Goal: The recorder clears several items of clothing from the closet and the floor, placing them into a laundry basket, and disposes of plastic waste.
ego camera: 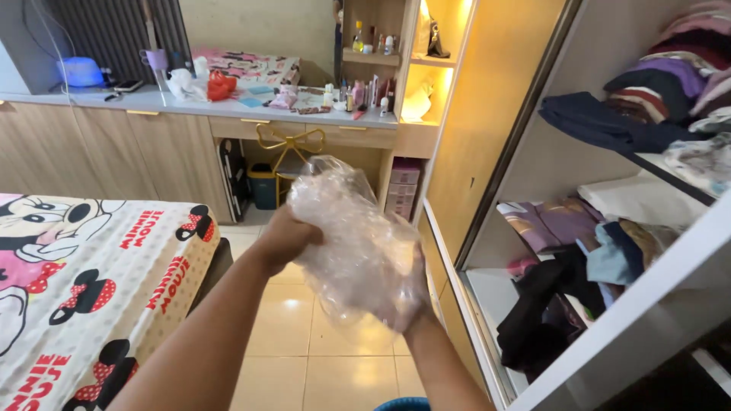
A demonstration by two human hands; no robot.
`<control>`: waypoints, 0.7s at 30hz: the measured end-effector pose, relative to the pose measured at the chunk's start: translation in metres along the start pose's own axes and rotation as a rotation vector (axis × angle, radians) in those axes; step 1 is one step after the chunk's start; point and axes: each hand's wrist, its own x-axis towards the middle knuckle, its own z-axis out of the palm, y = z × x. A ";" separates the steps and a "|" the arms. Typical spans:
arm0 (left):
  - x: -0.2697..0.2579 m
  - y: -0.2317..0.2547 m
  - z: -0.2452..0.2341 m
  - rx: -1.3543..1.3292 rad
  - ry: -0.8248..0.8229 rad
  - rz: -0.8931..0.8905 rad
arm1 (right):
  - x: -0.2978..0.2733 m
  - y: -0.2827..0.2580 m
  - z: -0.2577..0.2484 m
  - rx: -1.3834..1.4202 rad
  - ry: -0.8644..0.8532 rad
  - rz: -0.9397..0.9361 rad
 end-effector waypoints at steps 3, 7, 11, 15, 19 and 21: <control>0.027 -0.016 -0.031 0.165 0.184 0.074 | 0.033 0.005 0.029 0.093 -0.028 0.071; 0.062 -0.030 -0.061 0.771 0.464 0.181 | 0.109 0.018 0.043 0.039 -0.143 0.085; 0.074 -0.004 -0.072 1.160 0.452 -0.020 | 0.188 0.042 0.090 -0.326 -0.108 0.050; 0.102 -0.007 -0.103 1.322 0.213 -0.046 | 0.262 0.072 0.101 -0.142 -0.183 0.208; 0.141 0.028 -0.141 1.451 -0.026 -0.153 | 0.361 0.083 0.098 0.075 0.066 0.045; 0.171 0.019 -0.164 1.427 -0.166 -0.272 | 0.415 0.091 0.067 0.110 0.147 -0.022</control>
